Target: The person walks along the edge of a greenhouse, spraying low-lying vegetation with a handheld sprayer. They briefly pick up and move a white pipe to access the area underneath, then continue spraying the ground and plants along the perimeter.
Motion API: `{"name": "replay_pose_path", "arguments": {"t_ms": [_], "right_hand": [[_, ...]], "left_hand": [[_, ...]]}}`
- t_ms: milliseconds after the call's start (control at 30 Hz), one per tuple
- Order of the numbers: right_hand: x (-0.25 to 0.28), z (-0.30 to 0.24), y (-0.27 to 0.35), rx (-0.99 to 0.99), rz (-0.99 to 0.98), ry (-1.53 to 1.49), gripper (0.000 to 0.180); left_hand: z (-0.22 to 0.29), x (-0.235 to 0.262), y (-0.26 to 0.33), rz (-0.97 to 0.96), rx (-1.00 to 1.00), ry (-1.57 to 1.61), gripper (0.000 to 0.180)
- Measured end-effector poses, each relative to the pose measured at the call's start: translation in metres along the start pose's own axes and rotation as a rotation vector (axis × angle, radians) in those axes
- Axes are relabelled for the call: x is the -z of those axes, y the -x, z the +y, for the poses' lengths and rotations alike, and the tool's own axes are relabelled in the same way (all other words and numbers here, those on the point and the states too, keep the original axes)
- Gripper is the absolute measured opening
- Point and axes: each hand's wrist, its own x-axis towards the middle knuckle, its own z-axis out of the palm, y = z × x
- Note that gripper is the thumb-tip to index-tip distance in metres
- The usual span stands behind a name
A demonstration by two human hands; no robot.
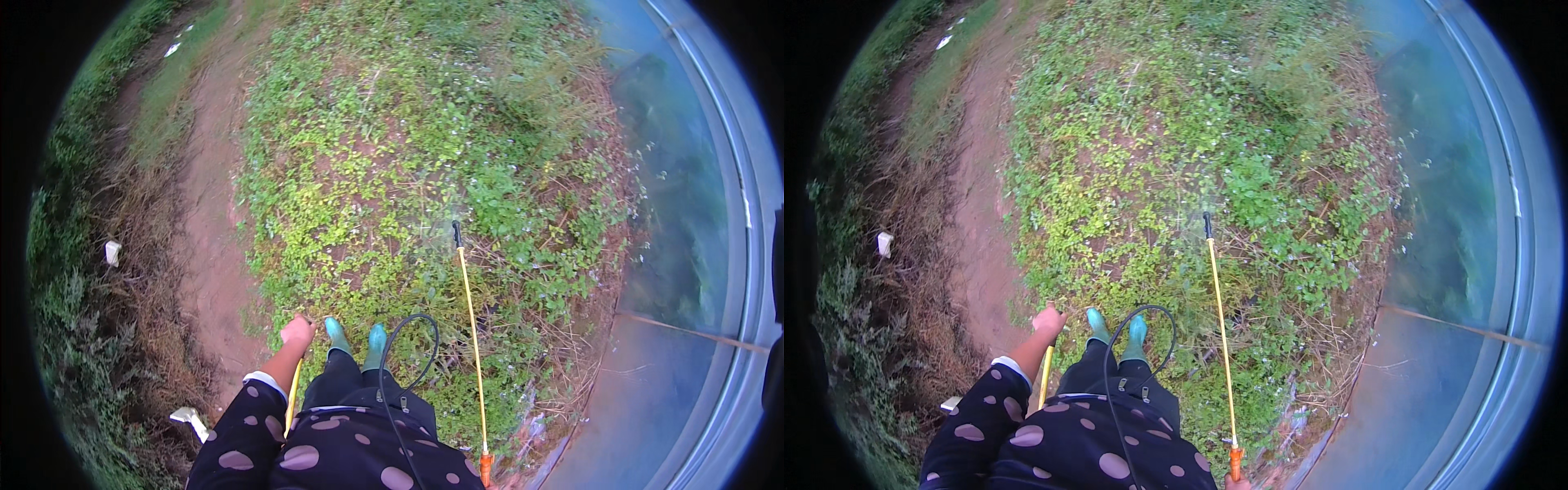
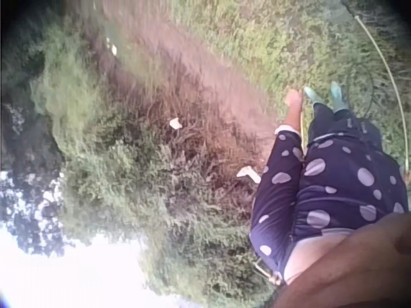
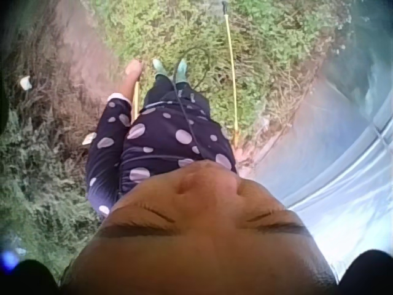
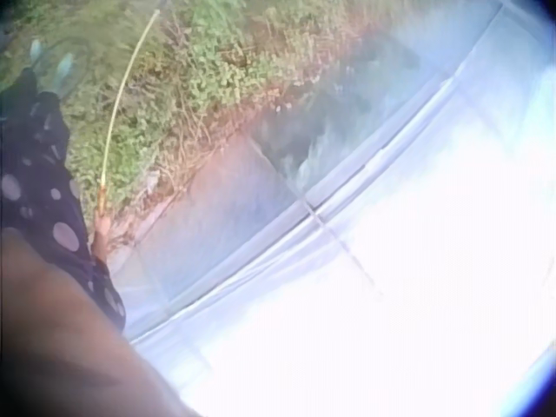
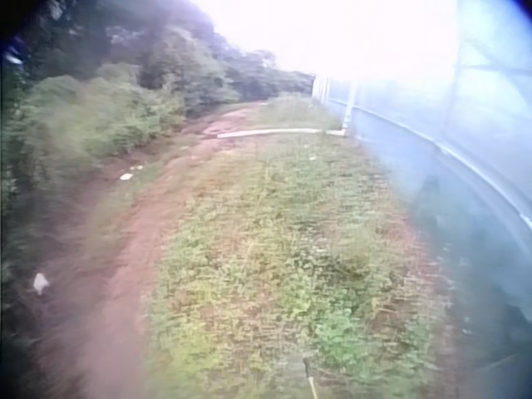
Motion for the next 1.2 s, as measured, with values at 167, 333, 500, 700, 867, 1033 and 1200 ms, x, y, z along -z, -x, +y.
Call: {"name": "replay_pose_path", "arguments": {"t_ms": [167,333,500,700,867,1033,1200], "right_hand": [[-0.023,0.020,0.010,-0.106,-0.102,0.084,0.045],[-0.024,-0.006,0.011,-0.218,-0.012,-0.125,0.044],[-0.026,-0.024,0.006,-0.269,0.024,-0.251,0.039],[-0.034,-0.041,0.005,-0.367,0.129,-0.495,0.035],[-0.016,-0.062,0.007,-0.411,0.169,-0.362,0.040],[-0.030,-0.055,0.009,-0.371,0.275,-0.509,0.039],[-0.067,-0.023,0.022,-0.516,0.234,-0.625,0.027]], "left_hand": [[-0.013,0.005,-0.004,-0.329,-0.217,0.638,0.034],[-0.010,0.072,0.046,-0.707,-0.365,1.122,0.021],[-0.025,0.138,0.106,-0.947,-0.640,1.176,0.023],[-0.038,0.162,0.158,-1.068,-0.968,1.143,0.021],[-0.004,0.154,0.166,-0.435,-0.660,0.918,0.019],[0.016,0.106,0.124,0.028,-0.715,0.821,0.023],[0.035,0.080,0.056,0.263,-0.476,0.272,0.035]]}}
